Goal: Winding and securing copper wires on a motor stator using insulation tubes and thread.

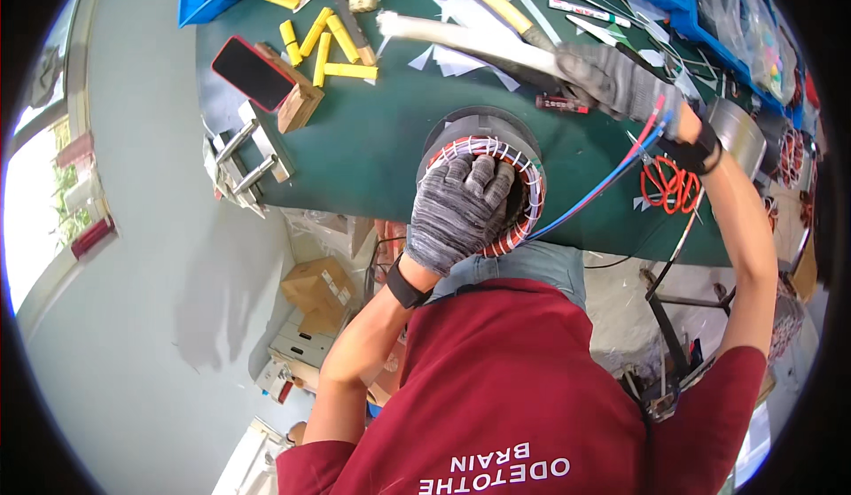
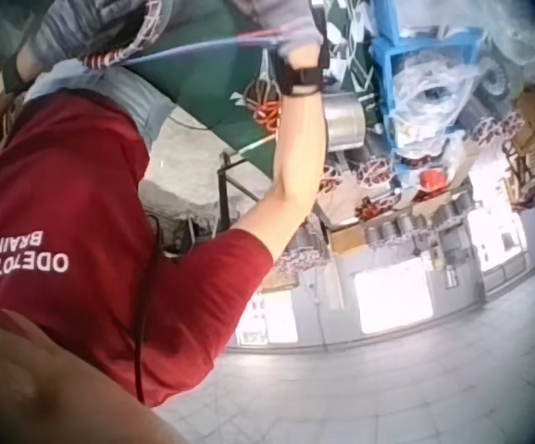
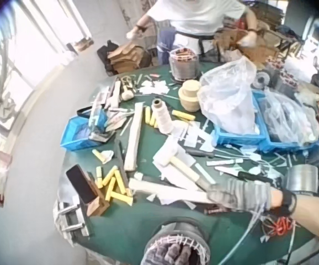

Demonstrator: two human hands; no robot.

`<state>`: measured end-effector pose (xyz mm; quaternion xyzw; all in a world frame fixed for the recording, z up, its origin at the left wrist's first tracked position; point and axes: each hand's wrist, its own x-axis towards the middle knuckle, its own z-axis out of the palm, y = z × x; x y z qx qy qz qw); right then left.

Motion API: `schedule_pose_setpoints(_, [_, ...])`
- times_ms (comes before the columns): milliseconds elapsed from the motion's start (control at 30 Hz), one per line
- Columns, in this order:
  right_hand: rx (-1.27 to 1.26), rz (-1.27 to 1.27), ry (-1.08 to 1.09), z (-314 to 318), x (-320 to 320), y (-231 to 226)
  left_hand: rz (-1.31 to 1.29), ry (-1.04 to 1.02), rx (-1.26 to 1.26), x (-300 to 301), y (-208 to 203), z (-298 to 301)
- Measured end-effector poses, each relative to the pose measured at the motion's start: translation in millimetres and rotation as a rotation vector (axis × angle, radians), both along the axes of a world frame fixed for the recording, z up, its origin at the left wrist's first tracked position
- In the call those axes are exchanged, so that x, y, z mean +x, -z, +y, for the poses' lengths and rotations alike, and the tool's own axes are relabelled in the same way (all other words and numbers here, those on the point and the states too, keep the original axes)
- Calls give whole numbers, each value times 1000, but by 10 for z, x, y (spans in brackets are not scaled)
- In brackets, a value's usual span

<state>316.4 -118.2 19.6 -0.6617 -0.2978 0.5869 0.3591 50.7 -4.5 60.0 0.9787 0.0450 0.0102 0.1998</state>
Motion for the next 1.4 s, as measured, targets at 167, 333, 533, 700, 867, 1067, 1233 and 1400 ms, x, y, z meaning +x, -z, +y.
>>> schedule_pose_setpoints(167, [868, -733, -849, 410, -160, 63, 53, 58, 61, -59, -9, 59])
schedule_pose_setpoints(333, [556, -715, -857, 193, -220, -42, -30, 73, 0, 30, 66, 58])
schedule_pose_setpoints(533, [-114, -203, 86, -649, -587, -23, -111, -63, 22, -37, 16, -33])
schedule_pose_setpoints(700, [-34, -635, -91, -1411, -744, 355, -229, -275, 65, -104, 139, -154])
schedule_pose_setpoints(867, [60, -812, 165, -1649, -776, 753, -278, -286, 32, -112, 109, -223])
schedule_pose_setpoints(1067, [287, -544, 300, -856, -1195, -72, -350, -256, -101, -144, 107, -201])
schedule_pose_setpoints(1233, [639, -601, 349, -262, -1311, -72, -69, -306, 213, 143, -166, -488])
schedule_pose_setpoints(1400, [906, -476, 280, -441, -1189, -476, 116, -180, 347, 185, 14, -481])
